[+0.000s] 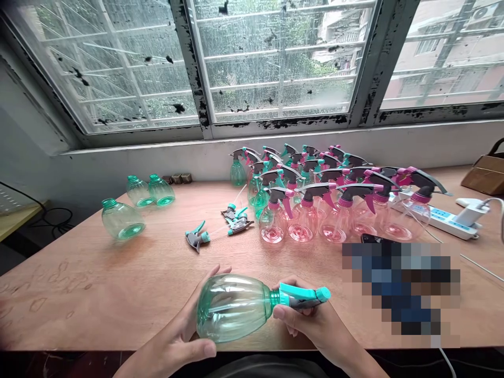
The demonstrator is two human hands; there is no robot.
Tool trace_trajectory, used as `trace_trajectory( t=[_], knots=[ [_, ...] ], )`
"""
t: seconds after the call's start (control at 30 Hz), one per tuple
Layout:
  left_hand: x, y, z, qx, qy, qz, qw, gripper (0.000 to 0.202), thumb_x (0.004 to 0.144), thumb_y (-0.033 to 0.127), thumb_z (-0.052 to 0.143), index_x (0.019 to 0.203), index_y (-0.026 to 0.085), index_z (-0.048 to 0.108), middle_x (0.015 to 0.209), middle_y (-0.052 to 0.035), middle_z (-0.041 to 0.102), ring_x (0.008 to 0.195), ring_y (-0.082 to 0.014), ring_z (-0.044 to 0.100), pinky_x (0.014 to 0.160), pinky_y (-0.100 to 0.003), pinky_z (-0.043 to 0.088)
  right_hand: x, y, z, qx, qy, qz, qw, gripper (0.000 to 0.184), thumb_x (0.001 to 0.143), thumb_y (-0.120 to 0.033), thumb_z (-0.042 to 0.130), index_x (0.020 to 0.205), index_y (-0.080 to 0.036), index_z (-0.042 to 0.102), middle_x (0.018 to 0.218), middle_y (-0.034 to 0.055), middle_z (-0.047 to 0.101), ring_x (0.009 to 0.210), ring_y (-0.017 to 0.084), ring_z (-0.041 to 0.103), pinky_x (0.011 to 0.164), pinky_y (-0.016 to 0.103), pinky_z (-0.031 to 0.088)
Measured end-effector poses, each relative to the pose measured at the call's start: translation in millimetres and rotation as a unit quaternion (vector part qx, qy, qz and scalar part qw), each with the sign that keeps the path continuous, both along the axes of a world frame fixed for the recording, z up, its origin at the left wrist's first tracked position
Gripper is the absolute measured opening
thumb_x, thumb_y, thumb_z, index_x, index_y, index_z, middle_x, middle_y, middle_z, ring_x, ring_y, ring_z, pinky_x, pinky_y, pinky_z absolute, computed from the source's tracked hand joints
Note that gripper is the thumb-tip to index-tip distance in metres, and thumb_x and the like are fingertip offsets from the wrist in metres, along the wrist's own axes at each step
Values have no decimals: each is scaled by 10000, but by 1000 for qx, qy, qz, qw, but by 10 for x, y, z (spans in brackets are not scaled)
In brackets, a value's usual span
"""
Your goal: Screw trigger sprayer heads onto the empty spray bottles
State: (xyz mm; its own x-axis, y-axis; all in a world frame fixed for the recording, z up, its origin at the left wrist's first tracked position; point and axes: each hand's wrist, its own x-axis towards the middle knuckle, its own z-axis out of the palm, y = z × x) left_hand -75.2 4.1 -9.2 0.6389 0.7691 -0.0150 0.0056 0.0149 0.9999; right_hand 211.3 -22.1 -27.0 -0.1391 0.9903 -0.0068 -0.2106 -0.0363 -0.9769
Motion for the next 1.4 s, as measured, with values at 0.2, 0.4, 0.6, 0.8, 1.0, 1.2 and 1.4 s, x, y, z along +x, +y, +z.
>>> trace_trajectory(
  t=[0.2, 0.4, 0.6, 0.8, 1.0, 1.2, 1.4],
  knots=[
    [35, -19, 11, 45, 11, 12, 999, 1048, 878, 346, 779, 1601, 468, 31, 1719, -60, 143, 1549, -332, 253, 1260, -534, 185, -5, 9, -7, -3, 8, 2, 1000, 363, 790, -496, 841, 950, -190, 728, 568, -70, 515, 531, 121, 434, 514, 252, 397],
    [-28, 15, -37, -19, -3, -16, 1000, 1079, 862, 459, 771, 1614, 431, -2, 1745, -33, 14, 1594, -337, 66, 1277, -543, 74, 2, 11, -10, 8, -3, 11, 1000, 339, 806, -480, 831, 930, -191, 703, 585, -70, 514, 529, 113, 432, 508, 241, 370],
    [21, -15, 44, 41, 20, 3, 999, 1025, 907, 360, 740, 1603, 471, -5, 1737, -25, 75, 1581, -332, 156, 1276, -544, 85, 0, 9, 16, 13, -6, -10, 1000, 358, 816, -497, 817, 986, -195, 729, 586, -60, 528, 541, 135, 464, 524, 267, 408],
    [-26, 0, -30, 15, 14, -8, 1000, 1130, 865, 424, 774, 1600, 441, -84, 1745, -39, 33, 1592, -338, 88, 1276, -549, 64, -9, 7, 5, 6, -14, -16, 1000, 396, 785, -537, 829, 975, -200, 741, 561, -64, 524, 529, 129, 454, 520, 262, 411],
    [-54, 31, -13, -3, 30, -30, 999, 1060, 896, 420, 744, 1598, 463, -50, 1747, 9, -26, 1599, -308, 62, 1287, -513, 81, -4, 16, -1, 14, -1, -8, 1000, 377, 808, -513, 823, 964, -182, 733, 577, -64, 522, 532, 120, 446, 510, 251, 391],
    [-36, 19, 22, 15, 40, -29, 999, 1135, 902, 312, 758, 1581, 467, -138, 1744, -17, 69, 1596, -296, 108, 1285, -534, 94, 2, 16, 4, 15, -9, -13, 1000, 364, 813, -516, 815, 950, -193, 720, 581, -61, 534, 531, 137, 470, 524, 273, 388],
    [-28, 11, -3, -34, -6, -24, 999, 1094, 876, 403, 777, 1601, 447, -41, 1743, -30, 77, 1592, -315, 127, 1282, -551, 95, 1, 12, 17, 12, -9, -12, 1000, 359, 802, -524, 819, 914, -200, 715, 588, -63, 522, 532, 136, 462, 523, 273, 380]
  ],
)
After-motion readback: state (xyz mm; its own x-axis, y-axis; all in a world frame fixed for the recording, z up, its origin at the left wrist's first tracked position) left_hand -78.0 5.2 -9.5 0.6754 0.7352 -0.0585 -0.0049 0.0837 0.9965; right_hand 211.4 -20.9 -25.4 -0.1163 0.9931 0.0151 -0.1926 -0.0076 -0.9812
